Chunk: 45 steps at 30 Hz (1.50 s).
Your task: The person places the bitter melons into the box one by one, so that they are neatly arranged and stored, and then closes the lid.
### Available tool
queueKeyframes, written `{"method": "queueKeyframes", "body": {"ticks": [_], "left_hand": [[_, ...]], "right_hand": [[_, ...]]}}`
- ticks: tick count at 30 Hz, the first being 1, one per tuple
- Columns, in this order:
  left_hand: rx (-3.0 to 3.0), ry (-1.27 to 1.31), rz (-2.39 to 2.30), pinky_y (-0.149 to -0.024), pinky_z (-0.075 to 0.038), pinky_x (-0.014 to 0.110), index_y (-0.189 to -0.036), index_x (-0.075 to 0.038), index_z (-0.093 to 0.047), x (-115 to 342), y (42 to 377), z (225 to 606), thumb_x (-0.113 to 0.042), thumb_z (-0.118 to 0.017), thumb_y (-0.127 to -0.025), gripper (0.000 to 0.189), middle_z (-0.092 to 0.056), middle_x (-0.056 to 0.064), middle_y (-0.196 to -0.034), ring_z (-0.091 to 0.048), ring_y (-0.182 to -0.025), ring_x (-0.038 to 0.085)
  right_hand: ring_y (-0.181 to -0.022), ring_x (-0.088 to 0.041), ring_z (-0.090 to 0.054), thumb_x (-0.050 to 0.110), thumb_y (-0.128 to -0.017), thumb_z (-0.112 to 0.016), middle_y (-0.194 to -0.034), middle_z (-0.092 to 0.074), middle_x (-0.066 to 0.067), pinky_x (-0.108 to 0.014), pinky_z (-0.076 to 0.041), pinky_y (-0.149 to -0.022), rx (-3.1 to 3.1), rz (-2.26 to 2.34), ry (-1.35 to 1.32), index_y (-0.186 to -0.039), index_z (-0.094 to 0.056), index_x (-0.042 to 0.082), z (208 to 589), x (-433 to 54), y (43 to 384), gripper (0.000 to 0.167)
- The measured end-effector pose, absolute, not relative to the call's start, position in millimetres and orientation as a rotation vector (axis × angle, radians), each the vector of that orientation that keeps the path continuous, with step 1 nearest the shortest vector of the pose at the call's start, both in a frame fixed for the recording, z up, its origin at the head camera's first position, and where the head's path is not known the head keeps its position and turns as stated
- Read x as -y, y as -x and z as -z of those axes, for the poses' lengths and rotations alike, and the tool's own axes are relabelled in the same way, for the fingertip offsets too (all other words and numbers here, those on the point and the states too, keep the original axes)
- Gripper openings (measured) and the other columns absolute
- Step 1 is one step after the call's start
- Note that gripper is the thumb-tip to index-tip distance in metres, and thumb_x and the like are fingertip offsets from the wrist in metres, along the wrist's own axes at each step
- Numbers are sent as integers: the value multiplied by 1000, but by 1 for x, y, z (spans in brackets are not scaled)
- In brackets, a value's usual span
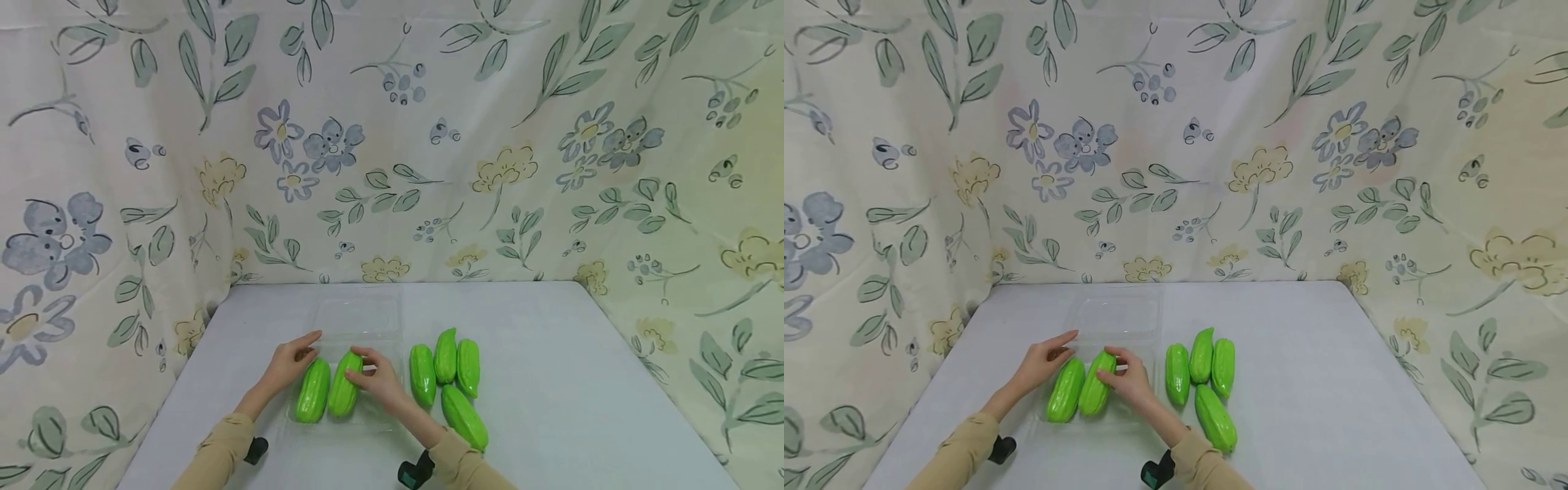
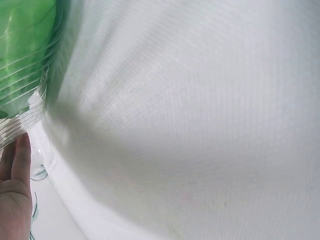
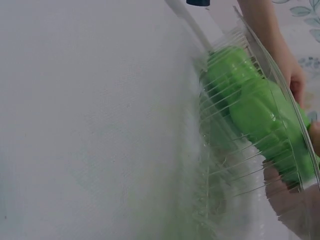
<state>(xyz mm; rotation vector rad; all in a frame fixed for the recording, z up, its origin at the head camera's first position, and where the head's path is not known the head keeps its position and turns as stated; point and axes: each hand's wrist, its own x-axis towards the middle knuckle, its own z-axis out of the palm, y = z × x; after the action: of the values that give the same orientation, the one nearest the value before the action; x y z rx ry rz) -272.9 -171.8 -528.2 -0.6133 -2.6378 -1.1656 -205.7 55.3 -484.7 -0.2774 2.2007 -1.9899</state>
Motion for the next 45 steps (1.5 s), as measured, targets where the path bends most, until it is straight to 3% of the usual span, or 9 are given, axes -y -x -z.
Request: {"method": "queueKeyframes", "body": {"ticks": [11,17,25,35,45], "left_hand": [[2650,597,1169,-66,-50,21,-129,-4,-58,170,272,528,-3,-66,-87,43,-64,16,-123,-63,-77,14],[2636,610,1182,-73,-54,27,-129,-3,-58,170,274,530,-3,-65,-88,42,-61,17,-127,-68,-95,28],[2599,650,1187,-76,-55,32,-129,0,-57,170,276,530,-2,-64,-88,42,-59,18,-129,-67,-97,32],[2592,656,1201,-71,-54,26,-129,0,-57,171,274,530,-1,-64,-87,42,-60,19,-128,-68,-93,30],[2631,639,1207,-72,-53,23,-131,-2,-56,173,274,530,-3,-62,-89,42,-60,16,-129,-68,-94,27]], "right_hand": [[-88,-21,-60,12,-86,-70,-117,-59,-21,-29,-53,-70,-2283,1901,312,-129,-56,4,518,-49,218,46],[-89,-21,-59,13,-85,-71,-114,-61,-19,-26,-50,-68,-2292,1889,294,-128,-58,6,519,-48,218,46],[-93,-27,-62,12,-86,-69,-113,-60,-21,-33,-54,-72,-2283,1865,273,-130,-56,5,520,-45,219,46],[-102,-35,-62,14,-88,-67,-119,-60,-23,-41,-55,-78,-2293,1756,293,-132,-55,4,516,-44,220,47],[-92,-23,-63,19,-87,-70,-113,-63,-18,-31,-54,-69,-2351,1666,279,-131,-56,5,514,-41,221,48]]}}
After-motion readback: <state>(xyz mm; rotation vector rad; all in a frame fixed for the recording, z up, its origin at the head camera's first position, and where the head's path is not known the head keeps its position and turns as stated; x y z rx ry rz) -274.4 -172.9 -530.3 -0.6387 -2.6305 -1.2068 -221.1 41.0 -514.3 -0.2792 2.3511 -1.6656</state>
